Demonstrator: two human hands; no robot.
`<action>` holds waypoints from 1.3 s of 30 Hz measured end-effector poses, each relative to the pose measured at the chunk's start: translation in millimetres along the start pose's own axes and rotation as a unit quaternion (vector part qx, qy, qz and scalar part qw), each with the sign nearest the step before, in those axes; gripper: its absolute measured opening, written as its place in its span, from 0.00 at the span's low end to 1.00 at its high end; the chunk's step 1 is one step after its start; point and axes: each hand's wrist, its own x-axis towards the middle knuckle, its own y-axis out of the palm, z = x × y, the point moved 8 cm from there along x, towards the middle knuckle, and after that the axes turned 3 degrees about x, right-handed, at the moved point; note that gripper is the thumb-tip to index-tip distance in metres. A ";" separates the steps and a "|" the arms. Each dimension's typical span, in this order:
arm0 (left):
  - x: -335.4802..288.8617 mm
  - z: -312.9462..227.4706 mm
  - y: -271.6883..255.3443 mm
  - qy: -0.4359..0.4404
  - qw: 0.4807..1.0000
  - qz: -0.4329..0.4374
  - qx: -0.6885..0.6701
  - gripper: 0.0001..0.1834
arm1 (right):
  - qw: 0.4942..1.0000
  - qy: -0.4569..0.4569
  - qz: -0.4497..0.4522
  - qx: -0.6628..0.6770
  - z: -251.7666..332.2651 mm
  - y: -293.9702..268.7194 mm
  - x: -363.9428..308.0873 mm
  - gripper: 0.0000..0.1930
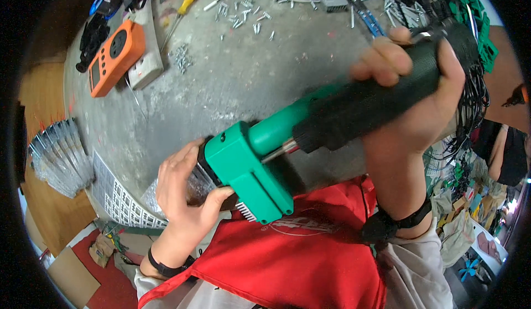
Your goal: Assembling the internal components of a handheld electronic device, including circuit boards and wiring, using hand tools.
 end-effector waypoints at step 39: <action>2.5 -5.7 -3.2 -0.007 0.998 0.058 0.007 0.32 | 0.967 0.016 -0.243 -0.070 -30.4 -17.0 23.9 0.25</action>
